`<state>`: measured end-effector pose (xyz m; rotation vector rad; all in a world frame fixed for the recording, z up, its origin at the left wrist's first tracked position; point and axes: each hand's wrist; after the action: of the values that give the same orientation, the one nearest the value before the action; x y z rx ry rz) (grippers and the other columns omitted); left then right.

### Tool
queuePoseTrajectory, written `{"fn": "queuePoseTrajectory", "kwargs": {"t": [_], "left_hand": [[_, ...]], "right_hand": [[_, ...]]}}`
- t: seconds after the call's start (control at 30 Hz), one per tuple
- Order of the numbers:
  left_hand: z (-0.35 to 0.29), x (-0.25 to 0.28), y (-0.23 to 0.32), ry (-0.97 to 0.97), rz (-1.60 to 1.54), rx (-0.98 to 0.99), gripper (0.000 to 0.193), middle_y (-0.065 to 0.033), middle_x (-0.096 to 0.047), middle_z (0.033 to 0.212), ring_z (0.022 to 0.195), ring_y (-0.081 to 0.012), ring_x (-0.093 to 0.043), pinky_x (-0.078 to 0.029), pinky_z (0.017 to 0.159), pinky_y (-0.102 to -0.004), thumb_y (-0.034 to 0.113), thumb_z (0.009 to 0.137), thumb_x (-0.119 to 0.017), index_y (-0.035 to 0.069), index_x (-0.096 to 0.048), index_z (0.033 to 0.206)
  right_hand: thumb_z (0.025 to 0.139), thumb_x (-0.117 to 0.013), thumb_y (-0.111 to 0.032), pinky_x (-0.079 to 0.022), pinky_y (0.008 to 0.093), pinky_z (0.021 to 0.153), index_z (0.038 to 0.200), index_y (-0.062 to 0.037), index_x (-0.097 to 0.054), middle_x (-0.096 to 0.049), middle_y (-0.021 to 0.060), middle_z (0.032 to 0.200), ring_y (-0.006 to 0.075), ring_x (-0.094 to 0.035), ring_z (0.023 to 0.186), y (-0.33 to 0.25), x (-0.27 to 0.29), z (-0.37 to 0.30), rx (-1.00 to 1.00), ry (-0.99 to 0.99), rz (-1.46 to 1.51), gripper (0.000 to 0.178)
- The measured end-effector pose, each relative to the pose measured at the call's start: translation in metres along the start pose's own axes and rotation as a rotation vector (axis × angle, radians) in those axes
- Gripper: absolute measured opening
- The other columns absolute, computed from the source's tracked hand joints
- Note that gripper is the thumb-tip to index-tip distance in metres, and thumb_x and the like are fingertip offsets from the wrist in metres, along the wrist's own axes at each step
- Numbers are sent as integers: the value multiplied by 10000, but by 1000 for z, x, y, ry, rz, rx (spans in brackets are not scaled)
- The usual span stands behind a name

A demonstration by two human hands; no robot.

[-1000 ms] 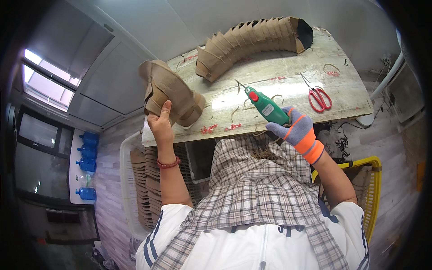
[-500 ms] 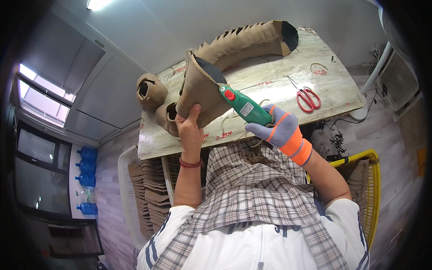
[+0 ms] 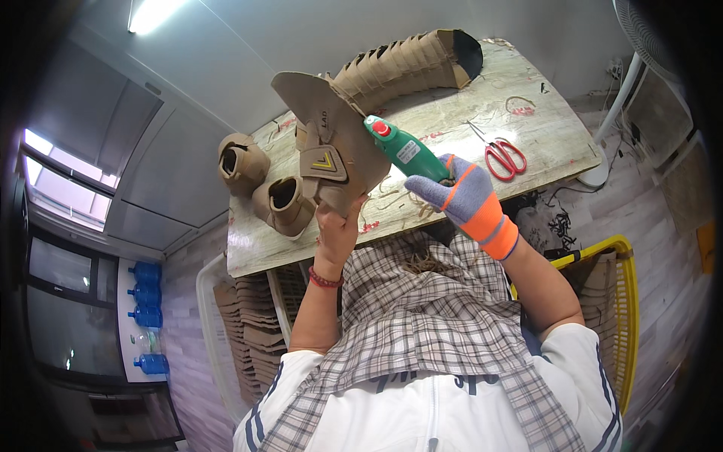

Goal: The person trims the edges of shoe uppers using scissors and a rotary tool. They handle multiple uppers one at a time, placing finished pieces on the table and moving baskets of materials to access more items.

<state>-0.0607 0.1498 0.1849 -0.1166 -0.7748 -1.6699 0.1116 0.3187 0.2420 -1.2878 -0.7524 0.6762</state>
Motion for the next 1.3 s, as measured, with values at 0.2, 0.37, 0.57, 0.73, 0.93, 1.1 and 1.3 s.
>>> {"fn": "queuePoseTrajectory", "kwargs": {"t": [0.2, 0.37, 0.57, 0.73, 0.93, 1.1, 1.3], "left_hand": [[-2, 11, 11, -139, -9, 66, 169, -178, -669, 948, 847, -290, -651, -497, 721, -354, 49, 830, -690, -52, -662, 963], [16, 36, 15, 392, -884, 741, 245, -100, -658, 1062, 995, -211, -620, -512, 833, -354, 123, 882, -644, -4, -614, 1089], [27, 85, -60, 508, -1508, 957, 303, -176, -651, 1114, 1038, -315, -613, -484, 924, -440, 209, 941, -483, -13, -609, 1103], [2, 91, -90, 363, -1816, 935, 283, -199, -650, 1106, 1015, -346, -620, -492, 923, -477, 150, 948, -436, -27, -613, 1081], [-12, 78, -124, 530, -1696, 1140, 251, -207, -650, 1072, 987, -350, -625, -509, 893, -506, 115, 949, -416, -23, -592, 1064], [-4, 63, -110, 595, -1623, 1221, 250, -212, -645, 1060, 975, -357, -621, -514, 880, -514, 117, 954, -401, -25, -578, 1058], [1, 55, -101, 363, -2106, 1210, 327, -184, -640, 1129, 1051, -355, -593, -463, 956, -488, 167, 953, -358, -3, -588, 1111]], "right_hand": [[822, -742, -250, -467, 231, 507, 966, 36, -597, -590, 23, 695, 74, -562, 553, 2, 12, 10, -32, 9, 98, 351], [773, -785, -280, -468, 233, 539, 965, 36, -614, -615, 28, 709, 79, -560, 572, 29, 36, 16, 141, 128, -205, 407], [666, -845, -338, -510, 280, 571, 986, -20, -657, -673, 96, 721, 171, -643, 594, 64, 47, -3, 470, 144, -604, 488], [616, -861, -295, -518, 316, 547, 903, -46, -688, -657, 113, 700, 259, -643, 592, 60, 42, -5, 628, 132, -687, 417], [611, -855, -331, -492, 349, 534, 870, -66, -678, -632, 104, 674, 283, -604, 572, 58, 41, -2, 663, 39, -736, 410], [610, -851, -337, -487, 357, 537, 846, -70, -668, -623, 103, 664, 294, -597, 581, 56, 41, -3, 679, 51, -746, 401], [609, -850, -338, -492, 354, 544, 849, -68, -668, -632, 108, 679, 295, -605, 589, 53, 39, -3, 707, 50, -720, 405]]}}
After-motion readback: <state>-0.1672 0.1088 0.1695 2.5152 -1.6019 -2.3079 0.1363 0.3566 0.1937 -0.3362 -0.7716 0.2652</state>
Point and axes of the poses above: each hand's wrist, its own z-axis towards the middle knuckle, its own x-axis out of the back of the hand, y = z × x
